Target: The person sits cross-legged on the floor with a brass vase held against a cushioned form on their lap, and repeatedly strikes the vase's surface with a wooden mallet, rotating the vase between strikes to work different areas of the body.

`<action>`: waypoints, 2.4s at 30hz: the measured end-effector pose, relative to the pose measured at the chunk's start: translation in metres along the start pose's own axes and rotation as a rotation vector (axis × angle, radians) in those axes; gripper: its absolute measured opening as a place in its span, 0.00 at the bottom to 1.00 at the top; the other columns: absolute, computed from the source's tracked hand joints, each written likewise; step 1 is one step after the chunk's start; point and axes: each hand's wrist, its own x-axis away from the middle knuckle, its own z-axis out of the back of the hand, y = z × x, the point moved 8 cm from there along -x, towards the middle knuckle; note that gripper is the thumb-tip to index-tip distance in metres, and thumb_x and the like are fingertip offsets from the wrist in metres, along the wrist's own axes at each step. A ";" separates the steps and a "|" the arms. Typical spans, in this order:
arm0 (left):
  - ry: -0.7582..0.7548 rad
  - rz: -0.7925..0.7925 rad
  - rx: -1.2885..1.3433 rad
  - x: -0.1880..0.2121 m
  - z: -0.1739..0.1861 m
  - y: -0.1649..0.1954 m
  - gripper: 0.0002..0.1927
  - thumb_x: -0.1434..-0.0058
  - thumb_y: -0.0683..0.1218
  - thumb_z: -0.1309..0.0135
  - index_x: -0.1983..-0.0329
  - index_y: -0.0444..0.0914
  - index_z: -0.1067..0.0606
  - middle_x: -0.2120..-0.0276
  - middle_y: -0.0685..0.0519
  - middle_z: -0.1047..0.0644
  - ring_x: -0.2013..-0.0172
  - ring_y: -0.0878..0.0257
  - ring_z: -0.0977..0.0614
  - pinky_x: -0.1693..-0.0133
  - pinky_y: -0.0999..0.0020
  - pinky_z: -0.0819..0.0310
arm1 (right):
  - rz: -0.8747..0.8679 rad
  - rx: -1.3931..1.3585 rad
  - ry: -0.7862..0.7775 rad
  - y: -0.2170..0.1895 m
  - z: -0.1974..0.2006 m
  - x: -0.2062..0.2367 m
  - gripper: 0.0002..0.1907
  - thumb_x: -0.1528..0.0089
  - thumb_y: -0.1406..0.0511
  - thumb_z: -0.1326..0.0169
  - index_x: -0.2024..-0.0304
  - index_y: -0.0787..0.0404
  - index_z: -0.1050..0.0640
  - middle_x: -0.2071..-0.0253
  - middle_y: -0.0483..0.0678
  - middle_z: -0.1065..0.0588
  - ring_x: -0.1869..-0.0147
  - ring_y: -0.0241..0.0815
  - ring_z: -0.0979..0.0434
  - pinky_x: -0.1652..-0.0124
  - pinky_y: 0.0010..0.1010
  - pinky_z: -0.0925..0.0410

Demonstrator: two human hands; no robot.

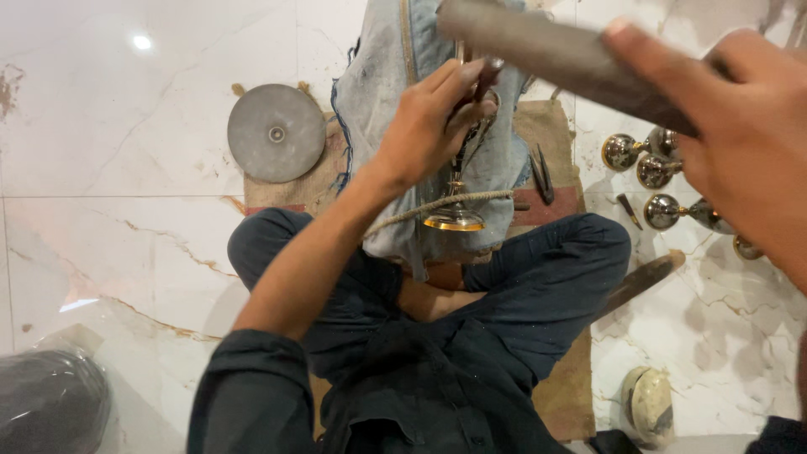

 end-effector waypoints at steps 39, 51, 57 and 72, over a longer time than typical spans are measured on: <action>-0.140 -0.006 0.194 -0.011 0.016 -0.017 0.16 0.29 0.42 0.40 0.41 0.37 0.29 0.59 0.48 0.23 0.61 0.57 0.17 0.57 0.61 0.20 | -0.081 0.235 -0.282 -0.003 -0.017 0.001 0.48 0.44 0.69 0.32 0.23 0.48 0.35 0.64 0.53 0.23 0.70 0.44 0.21 0.67 0.35 0.24; 0.507 0.308 0.294 0.032 0.012 -0.037 0.18 0.31 0.41 0.41 0.42 0.35 0.33 0.64 0.51 0.19 0.63 0.63 0.15 0.61 0.68 0.19 | 0.125 -0.031 0.147 -0.036 0.052 -0.050 0.39 0.46 0.75 0.34 0.32 0.61 0.29 0.64 0.60 0.27 0.63 0.57 0.23 0.62 0.42 0.29; 0.568 0.349 0.296 0.032 0.013 -0.033 0.14 0.30 0.41 0.43 0.46 0.35 0.33 0.67 0.52 0.20 0.66 0.64 0.15 0.65 0.69 0.20 | 0.209 0.139 -0.010 -0.032 0.034 -0.086 0.30 0.32 0.69 0.38 0.29 0.48 0.31 0.59 0.51 0.23 0.61 0.46 0.21 0.59 0.36 0.28; 0.003 -0.030 0.175 -0.011 0.008 -0.025 0.20 0.29 0.42 0.42 0.37 0.37 0.30 0.55 0.48 0.20 0.58 0.58 0.14 0.55 0.63 0.15 | 0.038 0.153 -0.108 -0.014 0.025 -0.044 0.44 0.45 0.72 0.36 0.26 0.48 0.30 0.67 0.57 0.24 0.69 0.50 0.22 0.66 0.39 0.27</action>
